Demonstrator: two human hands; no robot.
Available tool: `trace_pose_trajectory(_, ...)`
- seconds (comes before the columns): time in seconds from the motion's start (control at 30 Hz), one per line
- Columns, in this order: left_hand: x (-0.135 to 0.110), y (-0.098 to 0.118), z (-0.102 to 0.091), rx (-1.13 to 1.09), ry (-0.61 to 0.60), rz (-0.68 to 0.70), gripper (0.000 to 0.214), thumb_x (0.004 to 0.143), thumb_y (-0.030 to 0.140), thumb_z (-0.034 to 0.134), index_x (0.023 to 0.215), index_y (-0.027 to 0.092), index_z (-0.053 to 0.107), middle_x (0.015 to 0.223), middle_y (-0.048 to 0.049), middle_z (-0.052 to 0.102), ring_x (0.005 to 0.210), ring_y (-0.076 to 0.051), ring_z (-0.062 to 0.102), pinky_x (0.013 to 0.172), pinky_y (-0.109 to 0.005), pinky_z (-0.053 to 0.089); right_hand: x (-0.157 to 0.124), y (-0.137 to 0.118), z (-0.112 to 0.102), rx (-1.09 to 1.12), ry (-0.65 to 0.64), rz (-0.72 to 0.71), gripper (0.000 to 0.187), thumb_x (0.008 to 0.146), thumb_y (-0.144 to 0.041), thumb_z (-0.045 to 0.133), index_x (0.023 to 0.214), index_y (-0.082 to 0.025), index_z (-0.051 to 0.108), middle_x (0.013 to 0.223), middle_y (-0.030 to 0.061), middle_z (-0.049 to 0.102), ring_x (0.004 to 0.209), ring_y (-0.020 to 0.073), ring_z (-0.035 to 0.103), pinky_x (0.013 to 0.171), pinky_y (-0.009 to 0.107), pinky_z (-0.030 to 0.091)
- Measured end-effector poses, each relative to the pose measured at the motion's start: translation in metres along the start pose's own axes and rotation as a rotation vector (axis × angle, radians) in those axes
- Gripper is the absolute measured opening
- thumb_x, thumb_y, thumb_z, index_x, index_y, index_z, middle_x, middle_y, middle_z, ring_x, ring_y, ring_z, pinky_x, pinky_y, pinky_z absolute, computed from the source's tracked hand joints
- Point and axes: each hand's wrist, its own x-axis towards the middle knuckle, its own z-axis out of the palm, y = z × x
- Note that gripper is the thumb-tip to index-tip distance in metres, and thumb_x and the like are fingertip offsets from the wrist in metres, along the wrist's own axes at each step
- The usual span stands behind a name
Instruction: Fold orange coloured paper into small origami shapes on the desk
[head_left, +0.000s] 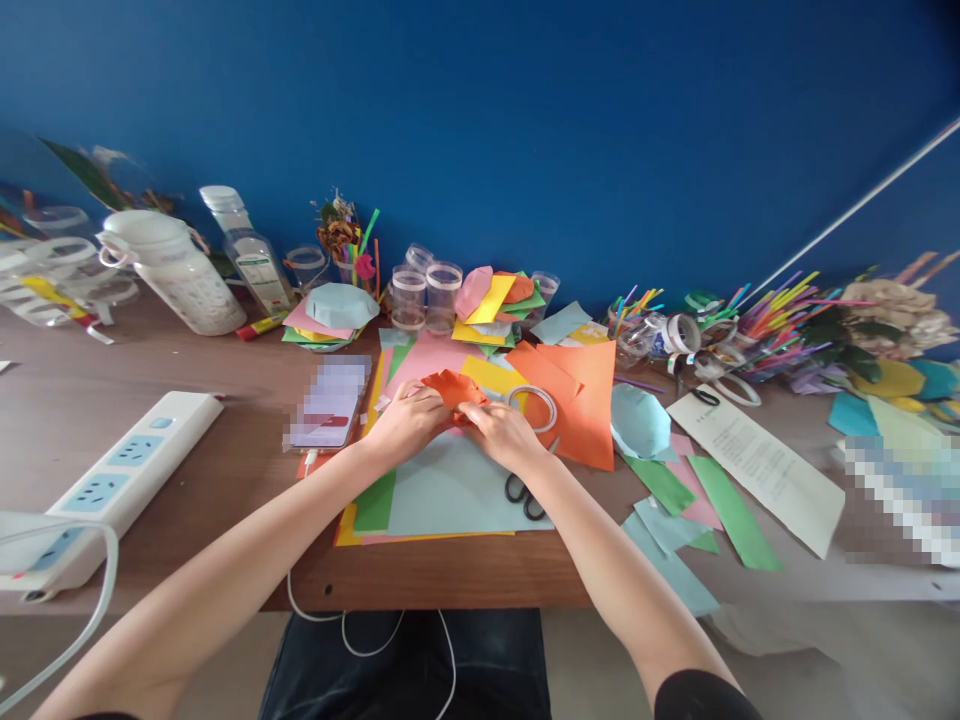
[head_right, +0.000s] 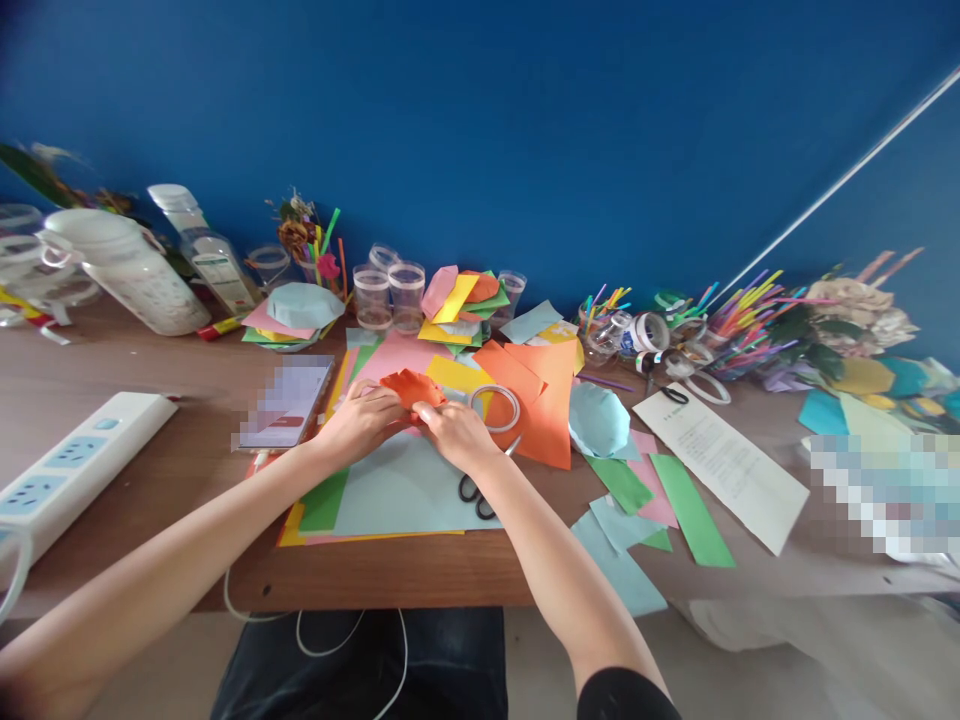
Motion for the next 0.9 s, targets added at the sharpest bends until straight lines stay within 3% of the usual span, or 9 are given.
trace_pose_trajectory(0.3, 0.000, -0.004, 0.004, -0.020, -0.101, 0.019, 0.031, 0.098, 0.022, 0.036, 0.085, 0.021, 0.065, 0.080, -0.0013, 0.064, 0.088, -0.016, 0.056, 0.091, -0.038, 0.030, 0.001, -0.003, -0.005, -0.031, -0.078, 0.045, 0.030, 0.093, -0.026, 0.047, 0.122, -0.022, 0.054, 0.089, 0.0079, 0.070, 0.084, 0.0209, 0.064, 0.068, 0.027, 0.043)
trace_pose_trajectory(0.47, 0.000, -0.005, -0.004, 0.006, -0.139, -0.008, 0.031, 0.095, 0.014, 0.037, 0.082, 0.020, 0.064, 0.076, -0.0010, 0.061, 0.084, -0.016, 0.054, 0.089, -0.037, 0.030, -0.002, 0.003, -0.007, 0.010, -0.011, 0.048, 0.033, 0.090, -0.029, 0.052, 0.122, -0.022, 0.055, 0.100, 0.0074, 0.069, 0.089, 0.0204, 0.063, 0.071, 0.027, 0.045)
trace_pose_trajectory(0.77, 0.002, 0.005, -0.006, -0.046, -0.052, -0.048, 0.026, 0.095, 0.036, 0.045, 0.090, 0.020, 0.065, 0.086, -0.0028, 0.066, 0.088, -0.017, 0.058, 0.088, -0.037, 0.032, -0.002, 0.002, 0.000, -0.002, 0.032, 0.004, 0.027, 0.090, -0.020, 0.050, 0.117, -0.022, 0.056, 0.098, 0.0070, 0.069, 0.088, 0.0200, 0.064, 0.069, 0.026, 0.045)
trace_pose_trajectory(0.9, 0.001, 0.003, 0.002, -0.072, -0.023, -0.043, 0.028, 0.096, 0.035, 0.045, 0.085, 0.021, 0.066, 0.083, -0.0017, 0.067, 0.082, -0.016, 0.058, 0.089, -0.037, 0.032, -0.001, -0.002, -0.003, -0.007, -0.016, 0.022, 0.026, 0.091, -0.021, 0.048, 0.116, -0.023, 0.055, 0.095, 0.0068, 0.070, 0.082, 0.0194, 0.064, 0.064, 0.025, 0.042)
